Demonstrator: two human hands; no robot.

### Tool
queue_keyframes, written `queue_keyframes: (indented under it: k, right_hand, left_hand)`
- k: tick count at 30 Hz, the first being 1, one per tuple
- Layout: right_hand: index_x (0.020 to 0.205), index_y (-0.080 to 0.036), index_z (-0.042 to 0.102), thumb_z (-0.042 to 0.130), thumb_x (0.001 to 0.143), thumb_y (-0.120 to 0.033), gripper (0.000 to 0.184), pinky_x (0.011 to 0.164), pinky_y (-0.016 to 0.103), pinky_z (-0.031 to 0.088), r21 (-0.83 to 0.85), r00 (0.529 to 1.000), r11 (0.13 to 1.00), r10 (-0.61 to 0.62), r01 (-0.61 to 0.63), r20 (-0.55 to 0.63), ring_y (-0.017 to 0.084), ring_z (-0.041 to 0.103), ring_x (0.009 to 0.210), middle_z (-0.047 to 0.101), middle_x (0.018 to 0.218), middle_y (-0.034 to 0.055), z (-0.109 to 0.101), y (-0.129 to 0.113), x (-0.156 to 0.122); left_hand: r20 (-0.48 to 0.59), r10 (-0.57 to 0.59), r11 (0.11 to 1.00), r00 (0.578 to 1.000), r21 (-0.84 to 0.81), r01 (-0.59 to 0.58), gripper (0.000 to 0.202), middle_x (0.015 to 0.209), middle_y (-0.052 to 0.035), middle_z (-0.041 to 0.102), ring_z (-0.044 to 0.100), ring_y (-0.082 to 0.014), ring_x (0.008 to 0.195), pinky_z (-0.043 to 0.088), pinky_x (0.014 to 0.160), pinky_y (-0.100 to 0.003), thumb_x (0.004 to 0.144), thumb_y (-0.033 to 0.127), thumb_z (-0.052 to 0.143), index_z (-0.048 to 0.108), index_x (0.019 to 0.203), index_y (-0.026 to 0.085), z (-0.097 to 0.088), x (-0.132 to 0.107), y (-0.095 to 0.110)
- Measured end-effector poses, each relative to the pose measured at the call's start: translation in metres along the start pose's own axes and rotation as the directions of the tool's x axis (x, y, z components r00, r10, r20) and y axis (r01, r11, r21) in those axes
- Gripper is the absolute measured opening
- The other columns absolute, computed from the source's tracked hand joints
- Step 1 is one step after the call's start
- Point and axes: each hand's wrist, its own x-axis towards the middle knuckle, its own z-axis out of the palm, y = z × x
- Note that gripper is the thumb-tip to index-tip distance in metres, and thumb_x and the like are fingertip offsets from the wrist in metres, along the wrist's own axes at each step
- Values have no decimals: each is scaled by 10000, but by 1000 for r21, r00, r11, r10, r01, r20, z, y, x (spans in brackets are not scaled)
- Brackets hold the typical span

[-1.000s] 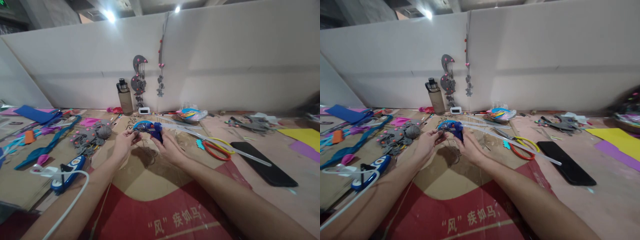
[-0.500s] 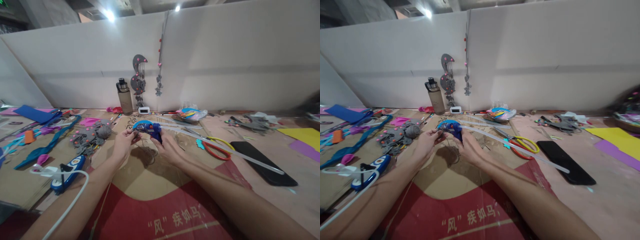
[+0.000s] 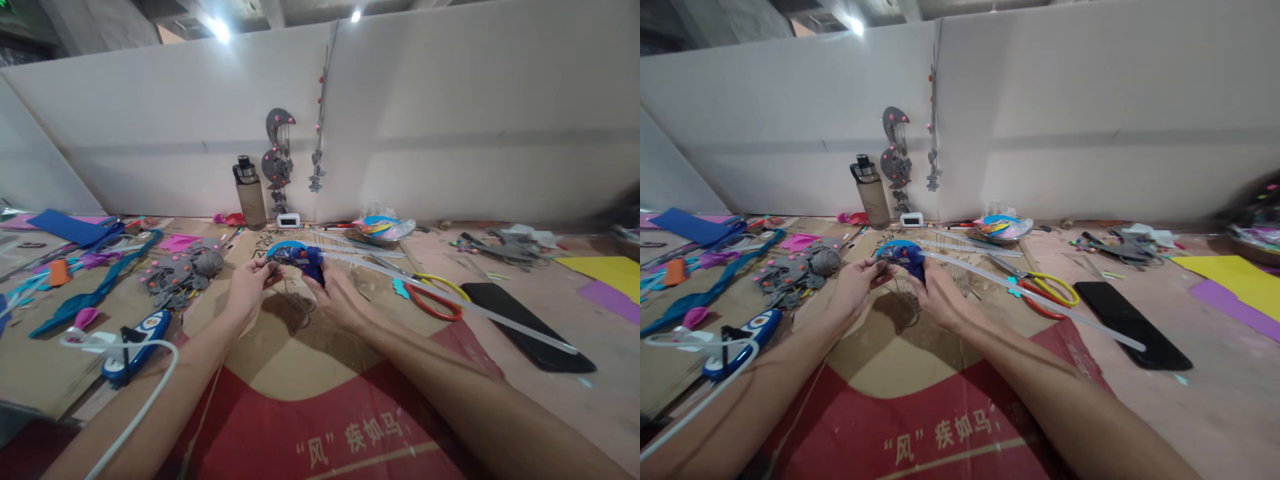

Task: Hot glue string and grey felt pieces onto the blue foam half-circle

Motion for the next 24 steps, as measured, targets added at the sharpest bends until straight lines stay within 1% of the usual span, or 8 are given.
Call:
queue_keyframes:
  k: [3,9,12,19,24]
  right_hand:
    - [1200,-220,520,421,892,-328,341,823,363,468,2,1000,1000,-21,21,-3,226,602,925,643,1026,82,0,1,0]
    - [1231,-199,493,432,887,-341,377,814,361,468,-8,1000,1000,14,-14,-3,227,603,897,643,1020,91,0,-1,0]
    - [1226,-211,496,413,896,-349,368,822,357,464,-4,1000,1000,1,-1,-1,221,599,911,638,1045,85,0,0,0]
    - [1208,-136,483,424,880,-317,380,807,356,456,-63,999,997,35,-34,3,230,593,904,631,1032,130,0,5,1]
    - [1203,-156,476,431,869,-306,369,793,357,458,-63,999,997,36,-36,-8,237,595,896,632,1022,126,0,4,2]
  left_hand:
    - [7,11,1000,1000,2,-11,259,708,-58,670,637,-134,630,532,723,-312,606,290,769,609,706,113,-1,1,0]
    - [11,-9,1000,1000,2,9,257,699,-67,671,641,-136,627,530,722,-307,610,286,761,608,711,106,-1,1,0]
    - [6,-15,1000,1000,3,15,241,695,-64,673,636,-134,615,531,707,-308,615,273,756,609,713,110,1,0,1]
    - [-11,19,1000,1000,-23,-19,232,700,-59,671,640,-136,647,529,762,-327,621,277,761,616,693,111,-1,1,3]
    - [-11,61,998,998,-33,-61,249,712,-51,675,641,-136,654,531,761,-334,618,302,763,637,724,115,-5,6,-1]
